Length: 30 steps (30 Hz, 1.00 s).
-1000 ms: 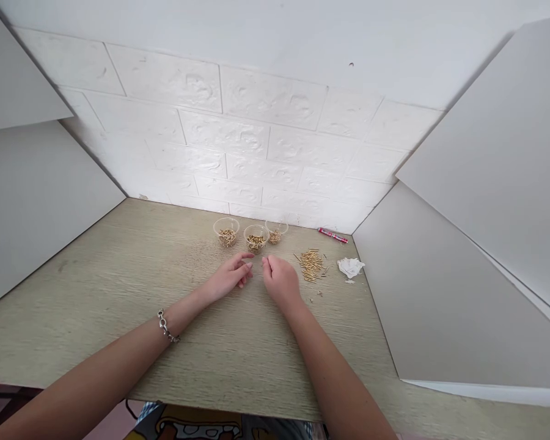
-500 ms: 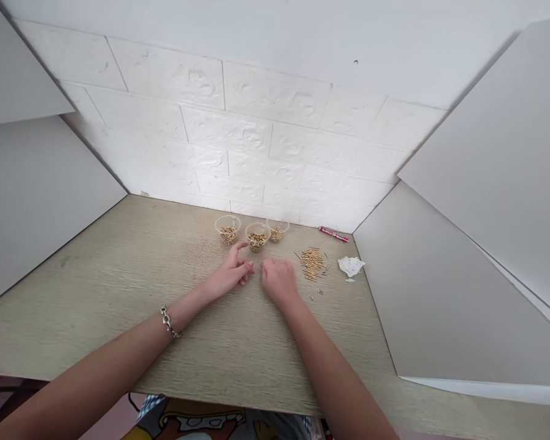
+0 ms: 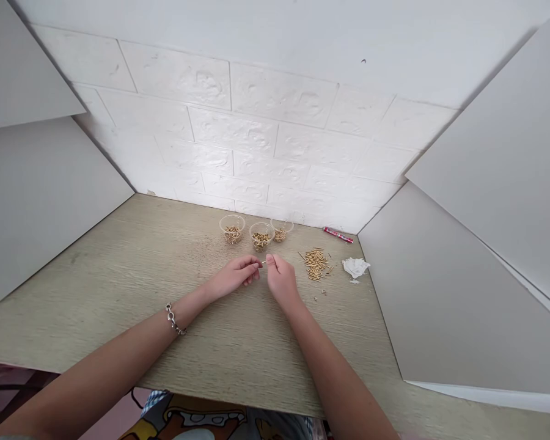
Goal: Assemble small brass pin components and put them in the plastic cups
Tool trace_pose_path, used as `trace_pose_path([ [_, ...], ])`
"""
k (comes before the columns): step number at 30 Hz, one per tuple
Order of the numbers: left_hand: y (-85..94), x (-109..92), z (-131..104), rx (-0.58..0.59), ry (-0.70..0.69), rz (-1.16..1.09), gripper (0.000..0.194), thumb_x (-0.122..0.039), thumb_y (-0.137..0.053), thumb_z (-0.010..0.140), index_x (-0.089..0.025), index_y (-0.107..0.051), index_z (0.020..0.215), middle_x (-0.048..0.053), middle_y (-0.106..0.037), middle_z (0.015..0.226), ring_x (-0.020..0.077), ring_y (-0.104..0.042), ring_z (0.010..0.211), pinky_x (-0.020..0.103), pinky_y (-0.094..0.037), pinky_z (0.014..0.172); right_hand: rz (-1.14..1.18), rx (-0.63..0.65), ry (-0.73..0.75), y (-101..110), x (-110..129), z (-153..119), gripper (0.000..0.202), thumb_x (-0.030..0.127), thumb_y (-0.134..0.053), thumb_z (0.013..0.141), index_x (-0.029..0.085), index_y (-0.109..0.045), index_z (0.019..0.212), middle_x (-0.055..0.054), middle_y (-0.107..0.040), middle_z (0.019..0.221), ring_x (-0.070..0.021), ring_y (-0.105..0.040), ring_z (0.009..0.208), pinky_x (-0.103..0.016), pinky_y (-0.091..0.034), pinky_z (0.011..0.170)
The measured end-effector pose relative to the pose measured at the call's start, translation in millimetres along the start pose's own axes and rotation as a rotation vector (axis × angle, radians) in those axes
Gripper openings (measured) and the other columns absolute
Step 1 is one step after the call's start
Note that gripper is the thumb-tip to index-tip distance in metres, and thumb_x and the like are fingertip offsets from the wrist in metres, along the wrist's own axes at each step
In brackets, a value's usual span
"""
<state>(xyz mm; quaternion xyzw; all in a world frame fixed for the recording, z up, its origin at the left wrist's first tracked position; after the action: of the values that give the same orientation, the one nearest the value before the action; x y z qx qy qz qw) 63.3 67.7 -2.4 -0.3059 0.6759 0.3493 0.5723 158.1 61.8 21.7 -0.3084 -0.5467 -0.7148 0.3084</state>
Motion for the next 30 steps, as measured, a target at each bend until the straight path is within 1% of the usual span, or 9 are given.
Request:
trace_pose_path([
  [4, -4.7, -8, -2, 0.040, -0.044, 0.005, 0.025, -0.037, -0.040, 0.078, -0.014, -0.049, 0.080, 0.000, -0.053, 0.070, 0.0068, -0.044, 0.055, 0.019, -0.036, 0.053, 0.211, 0.058, -0.045, -4, -5, 0, 0.038, 0.045, -0.029, 0.080, 0.018, -0.034, 0.054, 0.003, -0.034, 0.051, -0.0104, -0.034, 0.051, -0.022, -0.028, 0.049],
  [9, -6.0, -16, -4, 0.040, -0.118, 0.047, 0.025, -0.037, -0.039, 0.079, -0.015, -0.050, 0.078, 0.000, -0.051, 0.070, 0.0077, -0.044, 0.058, 0.020, -0.037, 0.057, 0.258, 0.093, -0.027, -7, -2, -2, 0.037, 0.044, -0.030, 0.079, 0.018, -0.035, 0.054, 0.003, -0.035, 0.052, -0.0100, -0.034, 0.052, -0.022, -0.028, 0.050],
  [12, -2.5, -20, -4, 0.001, -0.155, 0.092, 0.025, -0.035, -0.038, 0.080, -0.015, -0.052, 0.080, -0.001, -0.051, 0.069, 0.0082, -0.044, 0.059, 0.020, -0.036, 0.058, 0.270, 0.117, -0.017, -9, 0, -3, 0.035, 0.042, -0.031, 0.079, 0.018, -0.038, 0.055, 0.003, -0.038, 0.053, -0.0103, -0.036, 0.053, -0.022, -0.029, 0.051],
  [15, 6.2, -23, -4, -0.081, -0.166, 0.193, 0.024, -0.033, -0.039, 0.079, -0.015, -0.054, 0.076, 0.000, -0.051, 0.068, 0.0096, -0.044, 0.062, 0.020, -0.036, 0.060, 0.251, 0.142, -0.036, -12, -2, -5, 0.031, 0.039, -0.033, 0.078, 0.018, -0.041, 0.057, 0.003, -0.039, 0.053, -0.0105, -0.038, 0.053, -0.022, -0.031, 0.052],
  [18, 14.3, -22, -3, -0.153, -0.159, 0.264, 0.023, -0.032, -0.041, 0.078, -0.016, -0.056, 0.076, 0.000, -0.053, 0.067, 0.0114, -0.046, 0.065, 0.021, -0.036, 0.061, 0.230, 0.132, -0.048, -12, 0, -7, 0.026, 0.036, -0.037, 0.077, 0.018, -0.045, 0.062, 0.002, -0.045, 0.057, -0.0107, -0.042, 0.055, -0.022, -0.032, 0.053],
  [23, 19.5, -14, 0, -0.183, -0.130, 0.121, 0.024, -0.033, -0.045, 0.075, -0.015, -0.060, 0.081, 0.002, -0.060, 0.078, 0.0139, -0.051, 0.075, 0.023, -0.039, 0.069, 0.238, 0.071, -0.057, -10, 3, -11, 0.021, 0.035, -0.042, 0.075, 0.017, -0.054, 0.075, 0.000, -0.056, 0.068, -0.0114, -0.047, 0.059, -0.022, -0.036, 0.055],
  [26, 21.2, -12, 1, -0.192, -0.108, 0.021, 0.024, -0.034, -0.049, 0.072, -0.014, -0.061, 0.080, 0.003, -0.061, 0.083, 0.0148, -0.052, 0.080, 0.024, -0.039, 0.073, 0.093, 0.060, -0.011, -8, 9, -15, 0.023, 0.034, -0.041, 0.077, 0.017, -0.056, 0.079, -0.001, -0.058, 0.068, -0.0122, -0.048, 0.058, -0.022, -0.036, 0.055],
  [28, 26.0, -9, 0, -0.235, -0.075, -0.020, 0.024, -0.035, -0.050, 0.071, -0.014, -0.060, 0.078, 0.003, -0.061, 0.080, 0.0135, -0.052, 0.075, 0.023, -0.040, 0.067, -0.120, 0.081, 0.129, -5, 27, -16, 0.024, 0.031, -0.038, 0.079, 0.018, -0.057, 0.084, -0.003, -0.059, 0.073, -0.0136, -0.050, 0.065, -0.024, -0.036, 0.060],
  [30, 33.7, -5, -2, -0.309, -0.027, -0.074, 0.024, -0.036, -0.048, 0.072, -0.014, -0.056, 0.077, 0.002, -0.059, 0.078, 0.0113, -0.051, 0.067, 0.021, -0.039, 0.057, -0.352, 0.083, 0.298, 4, 50, -12, 0.024, 0.030, -0.039, 0.080, 0.018, -0.057, 0.092, -0.007, -0.059, 0.083, -0.0164, -0.051, 0.077, -0.027, -0.035, 0.069],
])
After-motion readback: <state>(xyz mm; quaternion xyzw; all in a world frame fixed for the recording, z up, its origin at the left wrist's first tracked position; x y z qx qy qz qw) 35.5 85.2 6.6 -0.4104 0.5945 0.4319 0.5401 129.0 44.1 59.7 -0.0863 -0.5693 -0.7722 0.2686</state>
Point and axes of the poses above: each hand's wrist, its own z-axis towards the middle knuckle, its own y-axis out of the back of the hand, x = y × z, the point moved 10 cm from there along z, towards the middle knuckle
